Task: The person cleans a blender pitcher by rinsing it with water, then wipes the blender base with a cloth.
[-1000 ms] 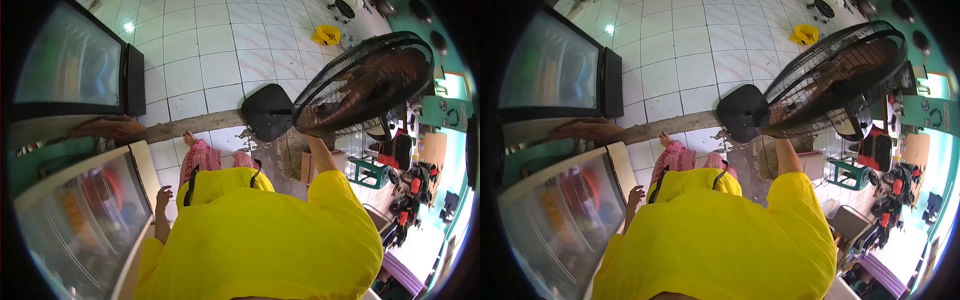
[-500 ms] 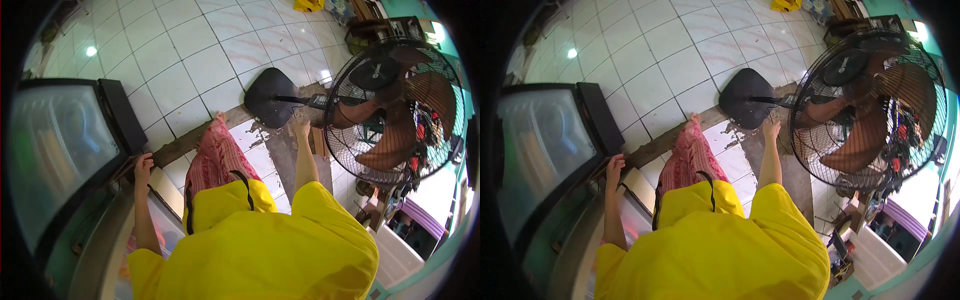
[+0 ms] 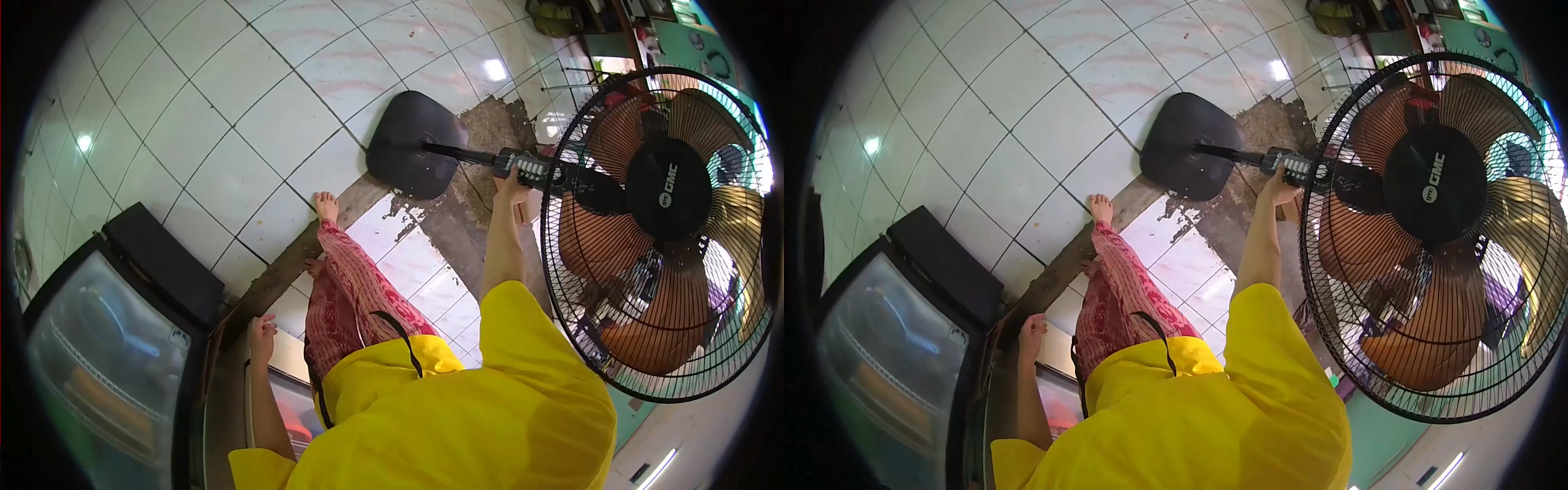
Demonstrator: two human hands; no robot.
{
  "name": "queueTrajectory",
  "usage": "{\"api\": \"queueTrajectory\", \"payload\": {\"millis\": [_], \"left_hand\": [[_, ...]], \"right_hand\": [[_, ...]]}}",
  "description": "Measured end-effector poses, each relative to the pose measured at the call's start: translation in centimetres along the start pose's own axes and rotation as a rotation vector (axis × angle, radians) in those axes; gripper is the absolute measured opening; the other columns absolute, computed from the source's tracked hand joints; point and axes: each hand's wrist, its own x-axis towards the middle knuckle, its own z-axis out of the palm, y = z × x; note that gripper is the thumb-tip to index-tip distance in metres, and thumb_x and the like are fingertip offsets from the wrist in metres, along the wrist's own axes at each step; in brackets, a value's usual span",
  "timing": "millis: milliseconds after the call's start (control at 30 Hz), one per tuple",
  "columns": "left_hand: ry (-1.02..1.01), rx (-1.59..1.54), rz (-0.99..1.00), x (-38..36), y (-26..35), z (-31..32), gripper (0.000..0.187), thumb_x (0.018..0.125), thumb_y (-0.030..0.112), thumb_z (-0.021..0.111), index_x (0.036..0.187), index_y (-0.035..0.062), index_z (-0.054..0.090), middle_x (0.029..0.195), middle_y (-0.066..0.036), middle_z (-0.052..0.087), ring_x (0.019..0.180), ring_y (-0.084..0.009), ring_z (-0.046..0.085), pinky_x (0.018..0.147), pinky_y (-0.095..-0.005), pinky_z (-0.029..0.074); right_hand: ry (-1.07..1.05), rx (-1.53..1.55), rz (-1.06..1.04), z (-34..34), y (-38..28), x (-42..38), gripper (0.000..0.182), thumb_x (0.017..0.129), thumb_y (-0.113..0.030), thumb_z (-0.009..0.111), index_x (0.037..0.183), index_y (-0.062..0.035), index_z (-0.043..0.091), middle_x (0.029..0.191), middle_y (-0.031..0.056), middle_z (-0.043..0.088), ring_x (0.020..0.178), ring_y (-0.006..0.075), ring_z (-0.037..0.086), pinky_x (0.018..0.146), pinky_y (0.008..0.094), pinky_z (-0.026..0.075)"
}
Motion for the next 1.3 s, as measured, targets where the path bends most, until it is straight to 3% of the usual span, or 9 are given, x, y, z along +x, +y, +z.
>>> {"api": "queueTrajectory", "payload": {"millis": [400,633,700,833,967,1067,1100,1267,1300], "left_hand": [[0.035,-0.236,-0.134,2.3,2.9,-2.8,0.022,0.081,0.010,0.043,0.102,0.0057,0.051,0.080,-0.004,0.053,0.071,-0.0100,0.052,0.065,-0.0212,0.043],[0.115,-0.259,-0.032,1.1,1.4,-2.6,0.019,0.081,0.007,0.041,0.096,0.0021,0.052,0.073,-0.004,0.055,0.067,-0.0103,0.052,0.062,-0.0229,0.044],[0.094,-0.179,-0.028,0.6,1.3,-2.9,0.018,0.082,0.008,0.041,0.093,0.0016,0.053,0.071,-0.004,0.054,0.065,-0.0100,0.052,0.060,-0.0233,0.044],[0.106,-0.237,0.001,-0.4,2.2,-3.4,0.017,0.079,0.006,0.044,0.092,0.0013,0.053,0.073,-0.003,0.054,0.062,-0.0108,0.052,0.058,-0.0226,0.044],[0.150,-0.370,-0.033,-2.6,5.6,-4.7,0.020,0.072,0.005,0.051,0.092,0.0004,0.053,0.078,-0.005,0.055,0.065,-0.0121,0.054,0.058,-0.0255,0.046],[0.025,-0.419,-0.055,-3.3,0.0,-6.6,0.023,0.072,0.009,0.054,0.092,-0.0014,0.054,0.078,-0.006,0.056,0.065,-0.0115,0.054,0.058,-0.0252,0.046],[-0.076,-0.397,-0.131,-3.2,-2.8,-7.6,0.025,0.071,0.011,0.055,0.092,-0.0025,0.054,0.077,-0.006,0.057,0.065,-0.0111,0.054,0.058,-0.0251,0.045],[0.017,-0.168,-0.344,-0.5,1.4,-13.0,0.024,0.068,0.018,0.058,0.087,0.0024,0.057,0.078,-0.009,0.058,0.070,-0.0185,0.056,0.062,-0.0306,0.046],[0.051,-0.107,-0.336,0.6,2.4,-14.6,0.024,0.068,0.019,0.059,0.086,0.0034,0.057,0.078,-0.009,0.058,0.072,-0.0200,0.056,0.063,-0.0317,0.046]], "right_hand": [[0.129,-0.075,0.178,0.1,-2.4,-0.4,0.050,0.062,-0.032,0.070,0.094,0.0022,0.054,0.093,0.0145,0.058,0.085,0.0248,0.056,0.072,0.0318,0.044],[0.216,-0.160,-0.031,0.4,0.9,0.9,0.052,0.063,-0.035,0.069,0.092,0.0064,0.055,0.090,0.0230,0.056,0.082,0.0297,0.056,0.071,0.0343,0.044],[0.063,-0.058,0.105,-2.0,-4.9,-1.2,0.059,0.059,-0.037,0.071,0.099,0.0033,0.053,0.095,0.0154,0.057,0.083,0.0249,0.055,0.071,0.0318,0.044],[-0.170,-0.129,0.444,-1.4,-0.8,-2.9,0.046,0.066,-0.028,0.064,0.098,0.0025,0.052,0.096,0.0149,0.054,0.085,0.0248,0.052,0.072,0.0355,0.043],[-1.181,-1.027,-0.304,-1.7,-6.7,-11.4,0.032,0.063,-0.019,0.056,0.090,-0.0009,0.058,0.088,0.0192,0.057,0.081,0.0325,0.056,0.069,0.0398,0.046],[-1.693,-0.927,-0.800,-1.1,-15.4,-20.4,0.024,0.065,-0.018,0.052,0.078,0.0000,0.060,0.081,0.0195,0.058,0.079,0.0328,0.057,0.070,0.0394,0.046],[-1.780,-0.793,-1.175,2.6,-12.3,-23.7,0.025,0.068,-0.022,0.051,0.073,-0.0008,0.061,0.075,0.0184,0.059,0.072,0.0320,0.058,0.068,0.0395,0.046],[-1.921,-0.359,-1.168,3.0,-31.9,-31.6,0.035,0.077,-0.032,0.042,0.066,-0.0056,0.061,0.064,0.0156,0.058,0.059,0.0319,0.055,0.062,0.0392,0.044],[-1.928,-0.383,-0.972,3.6,-34.2,-32.5,0.033,0.076,-0.031,0.043,0.067,-0.0045,0.061,0.071,0.0170,0.058,0.065,0.0320,0.055,0.065,0.0400,0.043]]}}
